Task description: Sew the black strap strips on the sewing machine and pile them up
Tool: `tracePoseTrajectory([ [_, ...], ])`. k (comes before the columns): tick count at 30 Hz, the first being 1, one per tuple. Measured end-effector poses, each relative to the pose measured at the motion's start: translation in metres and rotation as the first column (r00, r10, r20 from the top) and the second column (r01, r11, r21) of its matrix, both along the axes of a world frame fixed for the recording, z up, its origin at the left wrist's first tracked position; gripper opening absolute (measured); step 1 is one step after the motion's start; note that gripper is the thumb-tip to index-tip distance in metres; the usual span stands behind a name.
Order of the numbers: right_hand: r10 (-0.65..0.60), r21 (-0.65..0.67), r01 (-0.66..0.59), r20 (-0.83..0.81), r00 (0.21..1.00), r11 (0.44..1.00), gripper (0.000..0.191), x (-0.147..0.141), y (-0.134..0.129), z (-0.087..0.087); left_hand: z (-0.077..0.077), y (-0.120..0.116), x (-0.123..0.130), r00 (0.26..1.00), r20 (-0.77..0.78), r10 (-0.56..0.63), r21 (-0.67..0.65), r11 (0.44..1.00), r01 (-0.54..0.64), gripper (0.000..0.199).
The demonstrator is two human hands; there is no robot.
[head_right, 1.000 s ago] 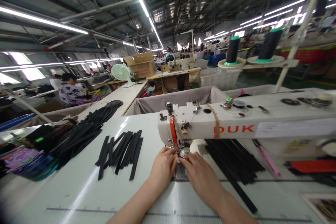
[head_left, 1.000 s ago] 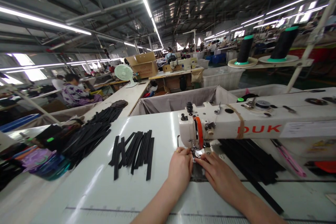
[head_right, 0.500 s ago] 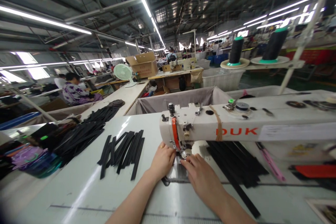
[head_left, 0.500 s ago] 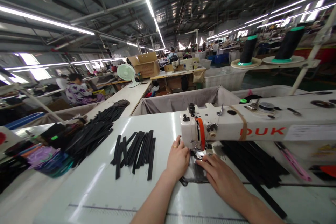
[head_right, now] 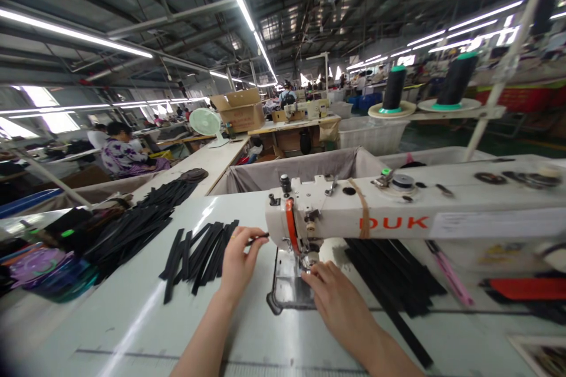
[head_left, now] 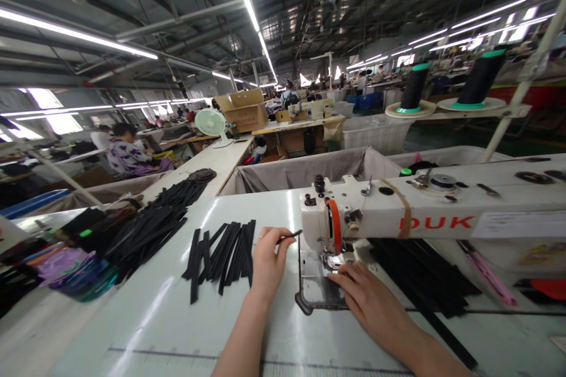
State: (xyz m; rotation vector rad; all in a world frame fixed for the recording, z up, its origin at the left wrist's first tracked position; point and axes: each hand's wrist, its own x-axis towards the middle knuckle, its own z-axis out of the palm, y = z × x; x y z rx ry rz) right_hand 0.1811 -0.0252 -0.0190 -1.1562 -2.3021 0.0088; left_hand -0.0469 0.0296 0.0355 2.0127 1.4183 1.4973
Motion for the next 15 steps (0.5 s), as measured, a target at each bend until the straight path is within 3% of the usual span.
tracePoseTrajectory([
  [2,0.045,-0.034,-0.046,-0.039,0.998,0.998,0.035,0.0,-0.002,0.004,0.006,-0.005,0.003,0.936,0.339,0.092,-0.037,0.996,-0.085,0.017],
  [4,0.084,-0.082,-0.091,-0.087,0.993,0.992,0.027,-0.001,-0.005,0.01,0.004,-0.01,0.008,0.832,0.553,0.047,-0.208,0.974,0.084,0.035],
  [5,0.097,-0.097,-0.108,-0.107,0.989,0.989,0.025,-0.002,-0.007,0.013,0.0,-0.012,0.012,0.797,0.604,0.002,-0.319,0.917,0.239,0.042],
  [7,0.134,-0.083,-0.144,-0.113,0.985,0.986,0.031,-0.003,-0.009,0.019,-0.013,-0.018,0.022,0.772,0.631,-0.078,-0.518,0.698,0.494,0.05],
  [8,0.167,-0.062,-0.173,-0.089,0.982,0.983,0.034,-0.004,-0.01,0.021,-0.02,-0.02,0.029,0.776,0.623,-0.1,-0.577,0.611,0.542,0.049],
  [9,0.208,-0.035,-0.209,-0.052,0.977,0.977,0.036,-0.004,-0.011,0.022,-0.027,-0.023,0.035,0.796,0.593,-0.122,-0.613,0.572,0.545,0.044],
  [11,0.27,0.014,-0.271,0.028,0.962,0.963,0.036,-0.004,-0.013,0.022,-0.037,-0.028,0.045,0.866,0.474,-0.16,-0.658,0.589,0.469,0.031],
  [13,0.267,0.062,-0.272,0.085,0.96,0.96,0.034,-0.005,-0.015,0.019,-0.038,-0.031,0.052,0.948,0.26,-0.184,-0.646,0.696,0.312,0.029],
  [15,0.221,0.121,-0.235,0.117,0.968,0.964,0.037,-0.006,-0.018,0.014,-0.033,-0.034,0.054,0.985,-0.029,-0.171,-0.552,0.824,0.127,0.029],
])
